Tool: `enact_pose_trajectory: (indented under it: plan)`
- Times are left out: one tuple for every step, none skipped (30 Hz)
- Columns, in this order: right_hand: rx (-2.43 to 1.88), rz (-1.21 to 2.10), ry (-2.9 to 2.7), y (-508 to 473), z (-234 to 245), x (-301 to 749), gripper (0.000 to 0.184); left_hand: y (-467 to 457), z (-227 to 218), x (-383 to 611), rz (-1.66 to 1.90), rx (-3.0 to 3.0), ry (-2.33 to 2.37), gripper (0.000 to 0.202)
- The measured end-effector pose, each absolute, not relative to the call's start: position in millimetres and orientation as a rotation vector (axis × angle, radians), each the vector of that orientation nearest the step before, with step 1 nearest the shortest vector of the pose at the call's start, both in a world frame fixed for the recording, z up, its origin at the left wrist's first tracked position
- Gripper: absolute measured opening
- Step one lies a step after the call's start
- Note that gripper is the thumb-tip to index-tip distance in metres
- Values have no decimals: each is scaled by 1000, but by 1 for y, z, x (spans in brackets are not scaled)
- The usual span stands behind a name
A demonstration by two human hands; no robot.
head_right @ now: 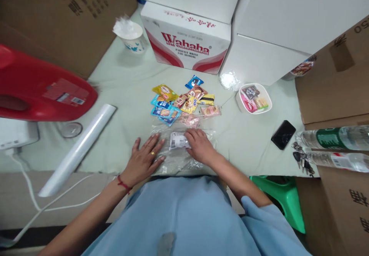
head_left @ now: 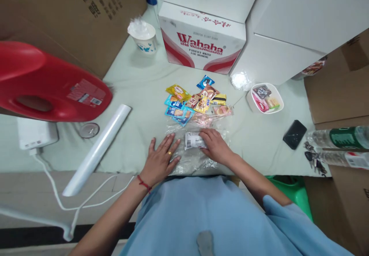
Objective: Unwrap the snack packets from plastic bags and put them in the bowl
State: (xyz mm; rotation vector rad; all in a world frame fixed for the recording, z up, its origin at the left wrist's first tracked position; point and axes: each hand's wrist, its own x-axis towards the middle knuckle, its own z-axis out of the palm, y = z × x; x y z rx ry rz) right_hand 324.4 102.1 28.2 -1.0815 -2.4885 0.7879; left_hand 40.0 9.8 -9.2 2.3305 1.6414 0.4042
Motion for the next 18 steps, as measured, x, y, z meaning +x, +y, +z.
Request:
enact_pose_trajectory:
  plan:
    - [-1074,778,-2500,99,25,327,62,7,-8,35,425,2353,1600,66]
    - [-1064,762,-2483,95,24,334,66,4,-7,30,443,2378,1533,67]
    - [-1039,743,-2458,89,25,344,69,0,-6,24,457,2400,1449,68]
    - [-998,723,-2439,82,27,356,71,-3,-5,18,467,2414,1360,69]
    - [-949,707,-2438,74,28,369,72,-7,-5,13,473,2419,1281,70]
    - [-895,702,-2465,66,29,382,72,-10,-5,9,474,2414,1229,70]
    - [-854,707,-2508,58,28,393,70,-12,-7,7,475,2403,1215,67]
    - [-837,719,-2556,50,26,402,66,-13,-9,6,480,2390,1234,61]
    - [-853,735,-2593,44,23,409,59,-13,-11,6,486,2376,1273,53]
    - [-901,747,-2605,39,19,413,48,-12,-14,7,493,2357,1323,45]
    - [-963,759,-2591,36,16,415,36,-10,-16,9,503,2337,1367,37]
    - [-1019,775,-2555,36,14,415,26,-7,-18,11,519,2316,1398,32]
    - [-1052,803,-2507,38,13,413,22,-3,-19,13,543,2294,1416,30]
    - [-1063,844,-2456,42,15,410,20,2,-19,14,571,2267,1426,29]
    - [-1062,898,-2406,48,19,408,20,8,-17,15,605,2236,1435,29]
    - [-1062,960,-2356,55,24,405,20,15,-14,15,638,2199,1446,29]
    - [-1073,1023,-2303,64,30,403,20,22,-10,15,664,2162,1455,30]
    - [-1098,1081,-2250,73,36,401,21,30,-6,15,680,2127,1461,31]
